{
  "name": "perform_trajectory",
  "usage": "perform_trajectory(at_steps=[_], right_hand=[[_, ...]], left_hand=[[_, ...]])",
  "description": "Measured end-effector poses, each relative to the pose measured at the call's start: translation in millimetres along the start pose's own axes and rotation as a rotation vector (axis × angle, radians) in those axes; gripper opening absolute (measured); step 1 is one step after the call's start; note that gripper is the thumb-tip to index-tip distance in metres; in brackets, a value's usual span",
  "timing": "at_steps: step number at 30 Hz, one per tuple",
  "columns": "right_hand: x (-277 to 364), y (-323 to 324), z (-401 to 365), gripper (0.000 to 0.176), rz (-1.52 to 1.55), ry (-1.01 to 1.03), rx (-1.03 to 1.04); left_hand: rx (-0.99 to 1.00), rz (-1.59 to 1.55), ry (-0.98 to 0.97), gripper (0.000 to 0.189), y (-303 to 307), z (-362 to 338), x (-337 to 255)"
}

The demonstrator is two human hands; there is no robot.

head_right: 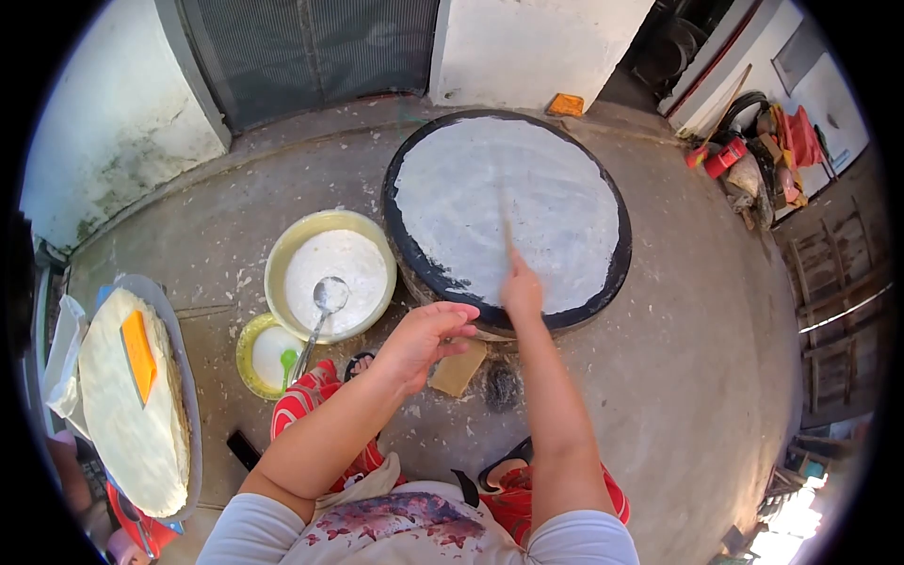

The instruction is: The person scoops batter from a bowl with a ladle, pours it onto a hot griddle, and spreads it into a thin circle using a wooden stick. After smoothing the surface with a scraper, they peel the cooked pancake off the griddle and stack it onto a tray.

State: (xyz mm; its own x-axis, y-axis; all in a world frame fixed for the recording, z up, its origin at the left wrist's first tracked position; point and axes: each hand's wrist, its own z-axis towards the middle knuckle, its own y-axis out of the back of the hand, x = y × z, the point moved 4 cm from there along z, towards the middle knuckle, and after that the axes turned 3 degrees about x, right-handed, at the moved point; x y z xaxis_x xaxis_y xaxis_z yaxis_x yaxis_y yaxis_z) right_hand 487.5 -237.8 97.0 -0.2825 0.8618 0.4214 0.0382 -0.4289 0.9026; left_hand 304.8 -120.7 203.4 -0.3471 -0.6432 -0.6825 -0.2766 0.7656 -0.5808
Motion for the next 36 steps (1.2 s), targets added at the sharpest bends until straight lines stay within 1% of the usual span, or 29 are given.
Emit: perform_trajectory(at_steps=[1, 2, 4, 5, 6, 8, 9, 13, 15, 16, 18, 22, 24, 25, 27, 28, 30, 31, 32, 34, 35, 36], right_hand=[[5.8, -5.4, -10.7, 0.034, 0.002, 0.142, 0.037], [19.5, 3.7, -14.8, 0.034, 0.002, 0.144, 0.036], [36.0, -0.7, -27.9, 0.034, 0.911, -0.253, 0.572], [42.9, 7.4, -27.1, 0.035, 0.998, -0.331, 0.504], [40.3, 6.6, -19.9, 0.035, 0.997, -0.330, 0.506], [32.1, 7.3, -2.2, 0.037, 1.077, -0.374, 0.432], [34.9, 9.9, 2.6, 0.036, 1.080, -0.402, 0.442], [29.9, -10.2, 27.5, 0.035, 0.983, -0.369, 0.433], [37.1, -10.9, 40.6, 0.034, 0.303, -0.142, 0.265], [40.0, -16.1, 46.1, 0.034, 0.302, -0.142, 0.270], [56.4, -18.1, 50.6, 0.041, -0.212, -0.021, 0.260], [67.3, -12.8, 45.4, 0.041, -0.130, -0.001, 0.262], [56.7, -13.3, 34.9, 0.041, 0.143, -0.054, 0.406], [48.7, -5.4, 29.0, 0.041, 0.141, -0.054, 0.402], [31.1, 6.0, 3.4, 0.037, 1.180, -0.484, 0.616], [26.3, 11.9, -4.5, 0.037, 1.179, -0.486, 0.613], [12.0, 23.6, -18.2, 0.039, 1.242, -0.560, 0.392], [9.1, 23.3, -26.4, 0.037, 1.137, -0.518, 0.304], [9.1, 21.5, -38.8, 0.037, 1.139, -0.523, 0.297], [16.5, 16.8, -63.5, 0.035, 0.955, -0.311, 0.548], [15.1, 17.1, -73.1, 0.034, 0.905, -0.265, 0.603], [10.1, 18.5, -78.0, 0.034, 0.908, -0.270, 0.597]], left_hand=[[0.001, 0.001, -0.002, 0.022, -0.7, -0.8, -1.1], [0.001, 0.004, 0.000, 0.022, -1.8, -2.4, -2.9], [0.000, 0.006, 0.001, 0.022, -2.4, -2.9, -3.6], [-0.001, 0.009, 0.004, 0.021, -2.5, -2.6, -3.2], [-0.002, 0.013, 0.007, 0.021, -2.5, -2.2, -2.6], [-0.008, 0.008, 0.012, 0.021, -3.9, -3.2, -3.1], [-0.012, 0.005, 0.016, 0.021, -4.3, -3.4, -3.9], [-0.011, -0.003, 0.015, 0.021, -4.7, -2.6, -5.9], [0.008, -0.003, 0.010, 0.022, -5.4, -2.1, -6.8], [0.003, -0.006, 0.012, 0.022, -5.3, -1.6, -6.8], [0.012, -0.001, 0.001, 0.023, -5.7, -0.9, -7.0], [0.026, -0.008, -0.010, 0.023, -3.9, 2.9, -6.2], [-0.001, 0.014, 0.004, 0.023, -1.3, 3.9, -5.0], [0.003, 0.015, 0.003, 0.023, -2.0, 2.7, -6.6], [-0.019, -0.003, 0.007, 0.023, -2.4, -0.5, -7.8], [-0.016, -0.002, 0.009, 0.023, -1.6, -1.1, -6.9], [-0.007, 0.004, -0.007, 0.022, 0.1, -2.0, -6.0], [-0.002, 0.007, -0.005, 0.022, 0.2, -2.9, -6.2], [-0.005, 0.002, -0.010, 0.022, 0.1, -4.0, -6.1], [0.004, 0.004, -0.007, 0.022, -1.5, -5.3, -5.5], [-0.007, -0.006, -0.005, 0.022, -1.5, -5.9, -5.8], [-0.021, -0.017, -0.003, 0.022, -0.7, -6.7, -6.0]])
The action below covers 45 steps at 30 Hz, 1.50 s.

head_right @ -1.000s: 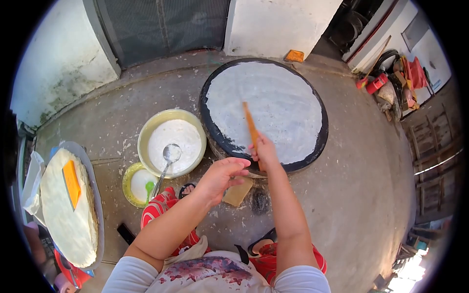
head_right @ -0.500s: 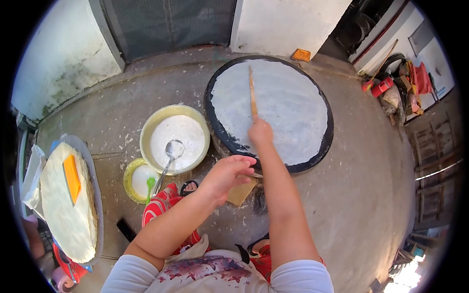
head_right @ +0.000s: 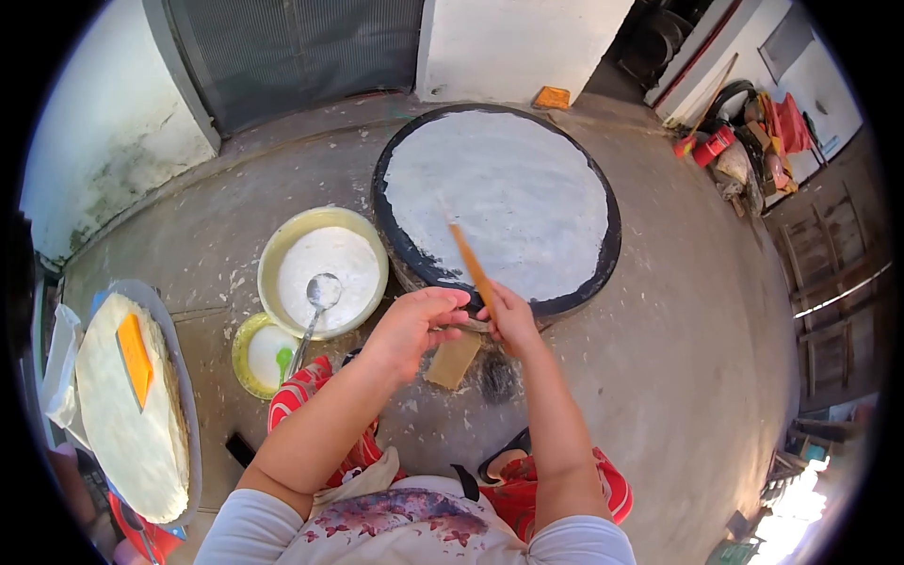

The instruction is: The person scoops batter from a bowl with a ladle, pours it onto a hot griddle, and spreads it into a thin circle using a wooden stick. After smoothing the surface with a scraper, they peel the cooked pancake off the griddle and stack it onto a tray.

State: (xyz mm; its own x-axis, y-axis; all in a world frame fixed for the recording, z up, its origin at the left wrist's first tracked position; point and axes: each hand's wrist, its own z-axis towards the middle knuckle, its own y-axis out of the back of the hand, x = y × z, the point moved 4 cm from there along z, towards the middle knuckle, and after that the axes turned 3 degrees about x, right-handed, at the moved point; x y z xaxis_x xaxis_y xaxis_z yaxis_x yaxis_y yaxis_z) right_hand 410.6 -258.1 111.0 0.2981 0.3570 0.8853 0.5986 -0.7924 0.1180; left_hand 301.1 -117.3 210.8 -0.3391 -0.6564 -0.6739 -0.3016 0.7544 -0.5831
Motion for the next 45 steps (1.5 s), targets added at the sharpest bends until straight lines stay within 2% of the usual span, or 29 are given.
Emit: perform_trajectory(at_steps=[2, 3, 10, 12, 13, 15, 16, 18, 20, 22, 23, 25, 26, 28, 29, 30, 32, 33, 34, 36, 37, 39, 45], right_hand=[[-14.8, 21.5, -9.8, 0.036, 0.256, -0.043, -0.281], [-18.5, 30.4, -14.5, 0.036, 0.231, -0.018, -0.368], [-10.9, 32.2, -21.4, 0.037, 0.162, -0.017, -0.353], [-4.4, 32.4, -9.5, 0.037, -0.187, -0.028, -0.386], [-5.1, 31.6, -1.4, 0.037, -0.184, -0.030, -0.388], [13.1, 20.6, 9.3, 0.042, -1.043, 0.195, -0.479], [13.0, 16.5, 14.0, 0.042, -1.041, 0.192, -0.479], [17.8, 6.2, 13.8, 0.041, -1.062, 0.016, -0.456], [7.8, 6.6, 12.0, 0.042, -1.013, 0.051, -0.451], [-6.9, 7.0, 3.0, 0.042, -0.943, 0.392, -0.446], [-5.1, 10.9, -7.5, 0.042, -0.942, 0.391, -0.450], [-16.0, 21.1, -33.1, 0.036, 0.142, -0.063, -0.247], [-14.5, 25.9, -44.7, 0.036, 0.142, -0.065, -0.249], [-20.3, 34.1, -64.8, 0.035, 0.537, -0.068, -0.329], [-26.6, 37.6, -67.1, 0.036, 0.344, -0.044, -0.395], [-35.6, 35.2, -70.6, 0.036, 0.346, -0.044, -0.399], [-43.6, 20.7, -77.7, 0.038, -0.058, 0.034, -0.231], [-42.2, 14.9, -84.7, 0.038, -0.087, 0.024, -0.138], [-47.5, 20.2, -87.4, 0.038, -0.084, 0.024, -0.145], [-63.3, 44.9, -94.2, 0.037, 0.222, -0.056, -0.402], [-68.5, 50.2, -96.4, 0.037, 0.224, -0.057, -0.402], [-71.0, 59.5, -107.4, 0.036, 0.217, -0.035, -0.561], [-75.0, 25.0, -140.2, 0.036, 0.270, -0.017, -0.474]], left_hand=[[0.007, 0.007, -0.008, 0.021, 0.6, -0.8, 0.1], [0.000, 0.019, -0.012, 0.021, 0.1, -2.5, -1.6], [0.007, 0.043, -0.012, 0.020, -3.6, -3.4, -0.7], [0.009, 0.047, -0.011, 0.020, -5.1, -2.7, 0.6], [0.008, 0.050, -0.012, 0.019, -5.6, -2.2, 1.0], [0.009, 0.049, -0.013, 0.019, -6.4, -2.1, 0.8], [0.010, 0.047, -0.015, 0.019, -6.5, -2.2, 0.8], [0.010, 0.039, -0.010, 0.019, -6.1, -2.2, 0.4], [0.014, 0.031, -0.010, 0.019, -5.7, -1.6, -0.1], [0.019, 0.022, -0.025, 0.019, -4.4, 0.1, -0.5], [0.021, 0.024, -0.025, 0.019, -4.4, 0.6, -0.6], [0.016, 0.014, -0.033, 0.019, -3.9, 1.0, -0.5], [0.016, 0.014, -0.030, 0.019, -3.8, 0.5, -0.9], [0.015, 0.024, -0.030, 0.020, -3.9, -1.8, -2.2], [0.018, 0.025, -0.027, 0.020, -4.0, -2.9, -1.9], [0.016, 0.025, -0.034, 0.020, -3.8, -3.9, -2.0], [0.023, 0.030, -0.035, 0.020, -3.5, -4.4, -2.1], [0.026, 0.035, -0.038, 0.020, -2.4, -3.6, -2.2], [0.028, 0.039, -0.042, 0.020, -1.9, -3.4, -2.4], [0.029, 0.038, -0.045, 0.020, -2.1, -4.3, -3.9], [0.026, 0.033, -0.050, 0.020, -1.5, -4.7, -4.5], [0.025, 0.039, -0.043, 0.020, -1.1, -5.5, -3.4], [0.025, 0.037, -0.035, 0.020, -2.3, -6.0, -4.0]])
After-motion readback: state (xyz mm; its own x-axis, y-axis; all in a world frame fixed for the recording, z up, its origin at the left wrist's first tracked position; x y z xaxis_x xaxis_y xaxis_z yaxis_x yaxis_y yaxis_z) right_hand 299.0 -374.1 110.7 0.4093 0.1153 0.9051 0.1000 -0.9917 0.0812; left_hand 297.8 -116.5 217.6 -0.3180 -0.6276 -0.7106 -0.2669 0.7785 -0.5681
